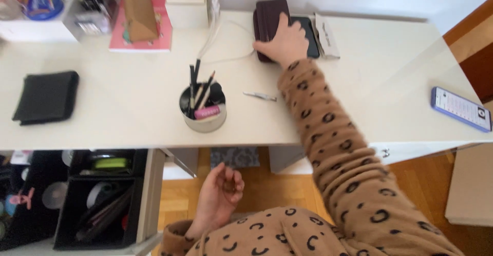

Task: Organizing various personal items, including makeup, pens, and coins, between a desk drawer and the desk surface.

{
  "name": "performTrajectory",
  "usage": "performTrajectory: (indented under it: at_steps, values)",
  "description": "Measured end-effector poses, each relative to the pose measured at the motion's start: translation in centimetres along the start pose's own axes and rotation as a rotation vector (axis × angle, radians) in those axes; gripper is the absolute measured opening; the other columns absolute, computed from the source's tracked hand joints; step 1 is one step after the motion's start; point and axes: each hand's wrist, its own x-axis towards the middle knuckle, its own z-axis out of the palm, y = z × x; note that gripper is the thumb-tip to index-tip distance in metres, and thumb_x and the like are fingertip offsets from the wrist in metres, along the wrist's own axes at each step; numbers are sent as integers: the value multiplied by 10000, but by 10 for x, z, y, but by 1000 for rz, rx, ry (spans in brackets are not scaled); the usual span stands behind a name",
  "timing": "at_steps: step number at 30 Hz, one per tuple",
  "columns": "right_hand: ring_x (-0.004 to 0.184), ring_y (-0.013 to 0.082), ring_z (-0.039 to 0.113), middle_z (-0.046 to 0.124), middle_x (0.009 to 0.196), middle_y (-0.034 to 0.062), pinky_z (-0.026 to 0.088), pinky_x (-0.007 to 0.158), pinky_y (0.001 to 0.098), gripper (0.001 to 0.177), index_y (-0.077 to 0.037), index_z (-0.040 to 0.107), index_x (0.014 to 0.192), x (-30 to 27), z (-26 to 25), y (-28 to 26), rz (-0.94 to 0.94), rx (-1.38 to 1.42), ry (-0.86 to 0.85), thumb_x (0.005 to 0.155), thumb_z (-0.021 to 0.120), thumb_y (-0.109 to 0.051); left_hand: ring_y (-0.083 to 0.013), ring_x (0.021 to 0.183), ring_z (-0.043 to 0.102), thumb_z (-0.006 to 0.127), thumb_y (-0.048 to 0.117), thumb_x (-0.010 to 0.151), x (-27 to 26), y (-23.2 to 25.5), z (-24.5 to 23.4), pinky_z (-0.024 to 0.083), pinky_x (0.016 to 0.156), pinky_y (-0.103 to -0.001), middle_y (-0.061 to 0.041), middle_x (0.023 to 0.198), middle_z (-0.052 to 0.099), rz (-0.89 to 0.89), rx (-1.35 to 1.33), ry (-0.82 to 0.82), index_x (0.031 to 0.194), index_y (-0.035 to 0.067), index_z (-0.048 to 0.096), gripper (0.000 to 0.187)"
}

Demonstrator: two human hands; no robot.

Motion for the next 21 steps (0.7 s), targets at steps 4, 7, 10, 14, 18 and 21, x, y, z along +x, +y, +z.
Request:
performTrajectory:
  at_steps: [4,7,10,14,18,21]
  values:
    - [1245,449,485,473,1367,229,445,982,559,992,-138,270,1584,-5,-2,-6,77,57,1,791,682,-569,-189,581,214,422,280,1076,-4,8,2,190,494,-340,-25,638,230,4,38,-90,588,157,252,531]
    - [1232,405,548,501,1375,186,446,1007,516,957,-173,344,1540,-8,-14,4,123,296,21,711,639,-547,-139,426,195,433,247,1071,-10,10,22,122,400,-299,10,466,222,22,53,-213,490,167,275,607]
    - [1211,209,589,589,1366,28,449,1003,361,885,-181,433,1454,-24,-47,11,199,675,10,667,689,-495,-117,358,201,431,256,1103,-9,16,40,126,346,-256,8,439,263,54,126,-382,542,133,383,576]
    - [862,111,617,653,1098,4,352,539,276,768,-155,487,1449,-77,-70,38,225,1103,39,722,640,-350,-101,393,276,444,282,1114,-17,35,87,195,367,-255,43,514,375,76,339,-275,730,113,513,425]
    - [1114,210,617,650,1237,136,485,956,294,502,-8,566,1351,-154,-48,76,-198,1794,-40,905,594,-235,-62,365,237,415,316,1077,-3,38,127,199,374,-215,-75,689,546,339,559,-272,998,46,636,358]
    - [1259,249,513,539,1382,167,407,1071,369,522,-19,486,1432,-218,-41,69,-185,1743,-113,962,523,-242,-33,414,241,450,317,1081,32,29,131,280,382,-176,-95,972,701,387,597,-317,1287,81,647,370]
